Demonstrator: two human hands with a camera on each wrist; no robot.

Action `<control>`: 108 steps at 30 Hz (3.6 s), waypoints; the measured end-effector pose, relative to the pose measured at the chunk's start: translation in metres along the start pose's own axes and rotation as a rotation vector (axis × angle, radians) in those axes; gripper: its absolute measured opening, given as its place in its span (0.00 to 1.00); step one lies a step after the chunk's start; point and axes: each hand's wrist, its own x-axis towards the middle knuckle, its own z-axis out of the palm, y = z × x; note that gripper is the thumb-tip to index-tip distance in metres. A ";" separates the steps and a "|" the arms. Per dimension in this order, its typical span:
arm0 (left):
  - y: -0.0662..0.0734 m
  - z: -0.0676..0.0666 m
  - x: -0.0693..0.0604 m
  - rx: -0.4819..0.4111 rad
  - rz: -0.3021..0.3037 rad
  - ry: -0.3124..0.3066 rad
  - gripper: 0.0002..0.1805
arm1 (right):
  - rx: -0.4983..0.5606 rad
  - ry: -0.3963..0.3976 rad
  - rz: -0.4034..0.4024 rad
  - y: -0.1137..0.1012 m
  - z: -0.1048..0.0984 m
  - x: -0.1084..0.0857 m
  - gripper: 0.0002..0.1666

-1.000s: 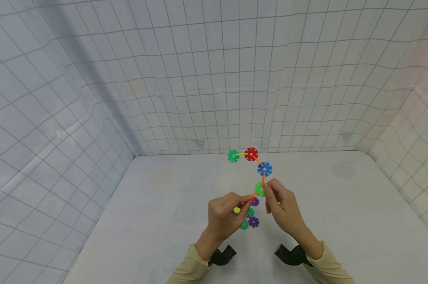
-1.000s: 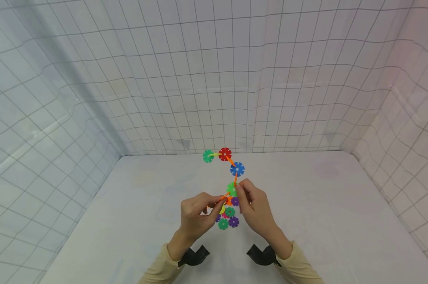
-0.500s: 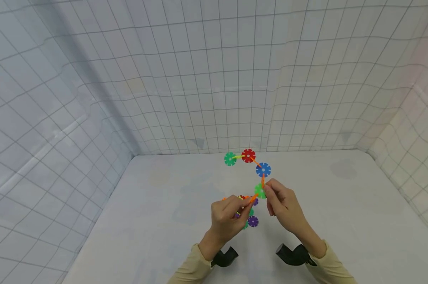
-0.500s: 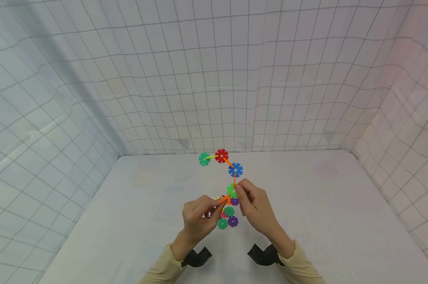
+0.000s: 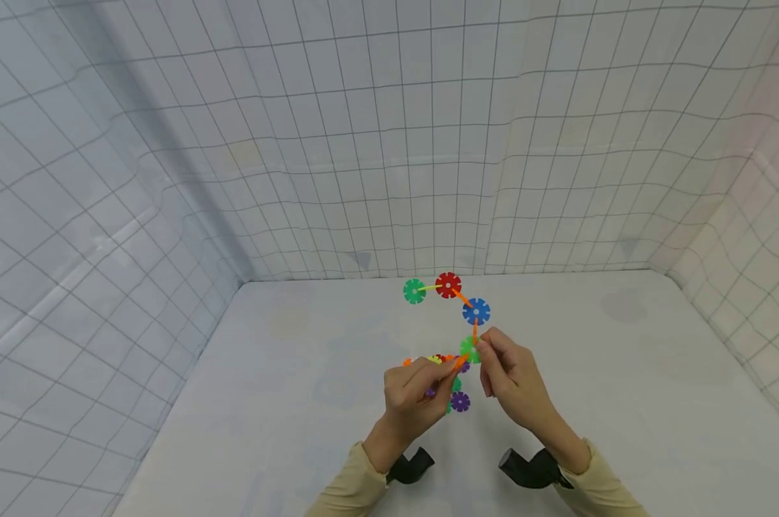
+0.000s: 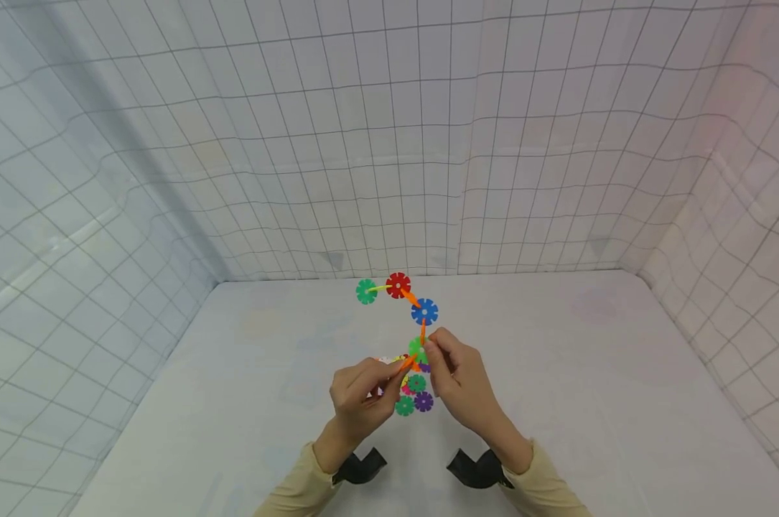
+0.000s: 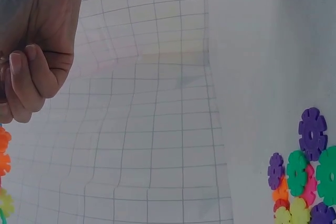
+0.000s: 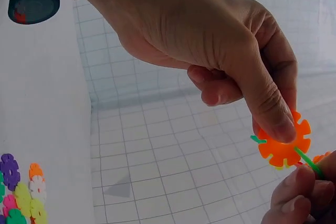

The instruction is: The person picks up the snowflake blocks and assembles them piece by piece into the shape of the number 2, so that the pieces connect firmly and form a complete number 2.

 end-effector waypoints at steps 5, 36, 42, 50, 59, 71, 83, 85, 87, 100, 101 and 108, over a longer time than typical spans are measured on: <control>-0.003 0.000 0.000 0.025 -0.053 -0.039 0.06 | -0.012 -0.032 0.053 0.019 0.000 -0.001 0.15; -0.027 -0.010 -0.020 0.159 -0.443 -0.341 0.07 | 0.223 -0.040 0.335 0.078 0.007 -0.002 0.10; -0.035 -0.015 -0.035 0.225 -0.683 -0.585 0.04 | 0.314 -0.013 0.361 0.081 0.001 -0.001 0.16; -0.039 -0.020 -0.055 0.209 -0.901 -0.850 0.10 | 0.420 -0.034 0.406 0.077 -0.007 -0.003 0.21; -0.043 -0.020 -0.067 0.174 -0.961 -0.907 0.21 | 0.546 -0.035 0.398 0.067 -0.013 -0.001 0.17; -0.046 -0.024 -0.069 0.115 -1.025 -0.891 0.18 | 0.680 -0.089 0.311 0.055 -0.018 0.002 0.15; -0.046 -0.020 -0.075 0.125 -1.036 -0.842 0.17 | 0.646 -0.110 0.263 0.051 -0.020 0.006 0.14; -0.046 -0.021 -0.075 0.120 -1.040 -0.836 0.17 | 0.596 -0.100 0.237 0.050 -0.020 0.006 0.13; -0.046 -0.021 -0.075 0.116 -1.043 -0.832 0.16 | 0.523 -0.079 0.211 0.051 -0.020 0.007 0.13; -0.046 -0.019 -0.079 0.098 -1.058 -0.822 0.14 | 0.258 0.102 0.318 0.090 -0.011 0.008 0.16; -0.045 -0.018 -0.079 0.096 -1.061 -0.826 0.14 | 0.259 0.104 0.339 0.093 -0.010 0.008 0.16; -0.043 -0.018 -0.076 0.106 -1.069 -0.851 0.18 | 0.228 0.082 0.446 0.101 -0.010 0.007 0.15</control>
